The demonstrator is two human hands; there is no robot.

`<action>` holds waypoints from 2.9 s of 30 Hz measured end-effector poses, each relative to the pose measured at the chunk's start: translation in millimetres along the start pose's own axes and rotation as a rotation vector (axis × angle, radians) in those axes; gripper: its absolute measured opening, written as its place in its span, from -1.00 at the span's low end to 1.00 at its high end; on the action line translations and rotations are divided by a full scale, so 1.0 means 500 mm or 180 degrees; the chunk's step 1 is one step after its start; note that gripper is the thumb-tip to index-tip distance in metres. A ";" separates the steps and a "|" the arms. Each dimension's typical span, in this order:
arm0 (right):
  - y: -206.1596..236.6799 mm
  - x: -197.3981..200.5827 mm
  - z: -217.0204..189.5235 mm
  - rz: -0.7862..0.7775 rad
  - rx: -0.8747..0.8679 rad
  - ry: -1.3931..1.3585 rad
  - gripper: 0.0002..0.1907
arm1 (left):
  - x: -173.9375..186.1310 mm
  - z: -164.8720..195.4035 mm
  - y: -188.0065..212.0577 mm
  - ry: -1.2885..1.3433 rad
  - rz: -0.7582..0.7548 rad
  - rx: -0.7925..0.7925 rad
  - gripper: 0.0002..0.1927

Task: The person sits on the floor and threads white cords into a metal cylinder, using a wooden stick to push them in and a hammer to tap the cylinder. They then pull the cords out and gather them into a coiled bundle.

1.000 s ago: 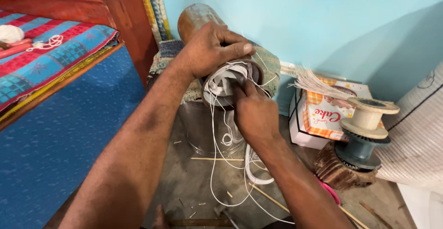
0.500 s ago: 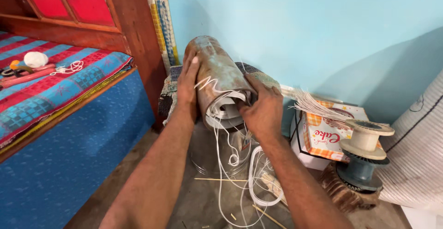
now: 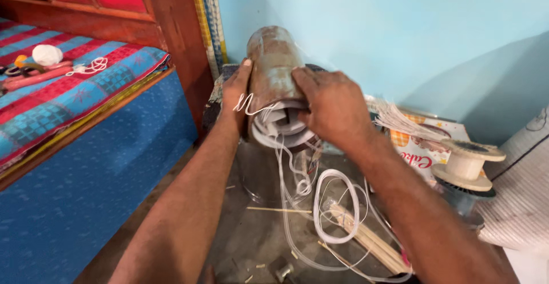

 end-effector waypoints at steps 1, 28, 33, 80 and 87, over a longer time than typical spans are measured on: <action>-0.001 0.004 0.001 0.0132 0.0117 -0.0037 -0.19 | 0.007 0.007 -0.004 -0.0378 0.0044 -0.0275 -0.50; 0.810 -0.515 -0.018 0.0210 -0.6422 -0.4639 -0.85 | 0.217 -0.225 0.634 0.0028 0.2150 0.0039 -0.86; 0.758 -0.537 -0.002 0.1146 -0.6210 -0.5481 -0.85 | 0.246 -0.354 0.707 -0.0306 0.1950 0.0797 -0.82; 0.950 -0.122 0.024 -0.1836 -0.3730 -0.5531 -0.35 | 0.107 -0.314 0.888 -0.1457 -0.0923 0.3490 -0.60; 0.822 -0.163 -0.011 -0.3336 -0.2945 -0.4246 -0.48 | 0.117 -0.257 0.852 -0.1386 -0.0639 0.3119 -0.63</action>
Point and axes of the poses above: each hand's wrist, its own y-axis away from the middle knuckle, its own x-axis out of the back of the hand, z = x × y, the point moved 9 cm from there along -y, towards the middle knuckle, and after that the axes turned 8 degrees about y, right-handed, at the moved point
